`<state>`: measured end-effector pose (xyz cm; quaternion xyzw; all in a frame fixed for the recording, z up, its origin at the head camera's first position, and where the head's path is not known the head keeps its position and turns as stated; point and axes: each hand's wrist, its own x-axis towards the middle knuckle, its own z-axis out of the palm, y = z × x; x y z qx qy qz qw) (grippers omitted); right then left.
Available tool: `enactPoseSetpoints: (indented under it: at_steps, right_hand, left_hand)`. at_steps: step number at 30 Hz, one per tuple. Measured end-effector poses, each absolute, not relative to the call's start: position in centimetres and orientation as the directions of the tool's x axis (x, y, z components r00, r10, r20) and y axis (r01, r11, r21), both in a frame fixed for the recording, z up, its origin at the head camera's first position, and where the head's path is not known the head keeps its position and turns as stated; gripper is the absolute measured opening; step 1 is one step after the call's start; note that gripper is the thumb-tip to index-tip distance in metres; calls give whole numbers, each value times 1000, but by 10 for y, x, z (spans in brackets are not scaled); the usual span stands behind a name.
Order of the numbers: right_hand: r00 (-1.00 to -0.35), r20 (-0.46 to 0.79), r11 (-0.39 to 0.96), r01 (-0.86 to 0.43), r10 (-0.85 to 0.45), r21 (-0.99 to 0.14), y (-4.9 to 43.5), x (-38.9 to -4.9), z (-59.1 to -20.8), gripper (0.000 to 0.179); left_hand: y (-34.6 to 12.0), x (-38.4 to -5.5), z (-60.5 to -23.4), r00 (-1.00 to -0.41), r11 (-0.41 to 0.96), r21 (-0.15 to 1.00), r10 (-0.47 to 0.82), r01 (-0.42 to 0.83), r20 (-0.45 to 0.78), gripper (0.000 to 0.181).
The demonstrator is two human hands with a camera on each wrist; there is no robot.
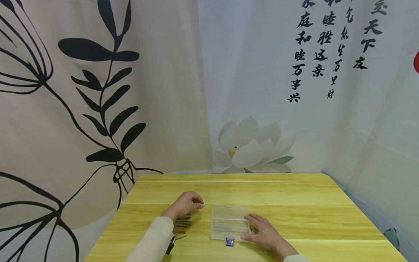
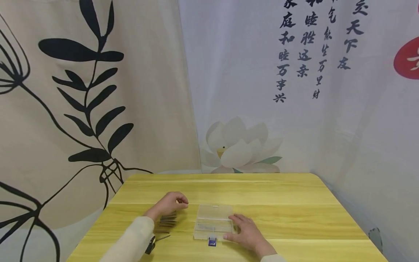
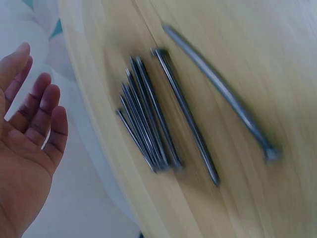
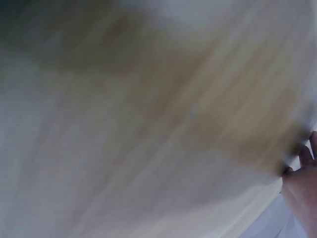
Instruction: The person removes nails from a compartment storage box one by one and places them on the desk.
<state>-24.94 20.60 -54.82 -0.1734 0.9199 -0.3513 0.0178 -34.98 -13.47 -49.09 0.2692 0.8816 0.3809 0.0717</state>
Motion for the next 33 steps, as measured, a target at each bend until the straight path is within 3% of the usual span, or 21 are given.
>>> enactPoseSetpoints:
  at_steps: [9, 33]
  right_hand:
    - [-939, 90, 686, -305, -331, -660, 206, -247, -547, 78]
    - [-948, 73, 687, -276, -310, -672, 205, -249, -548, 78]
  left_hand:
    - [-105, -342, -492, -808, 532, 702, 581, 472, 103, 12]
    - [-79, -317, -515, -806, 463, 781, 586, 419, 86, 8]
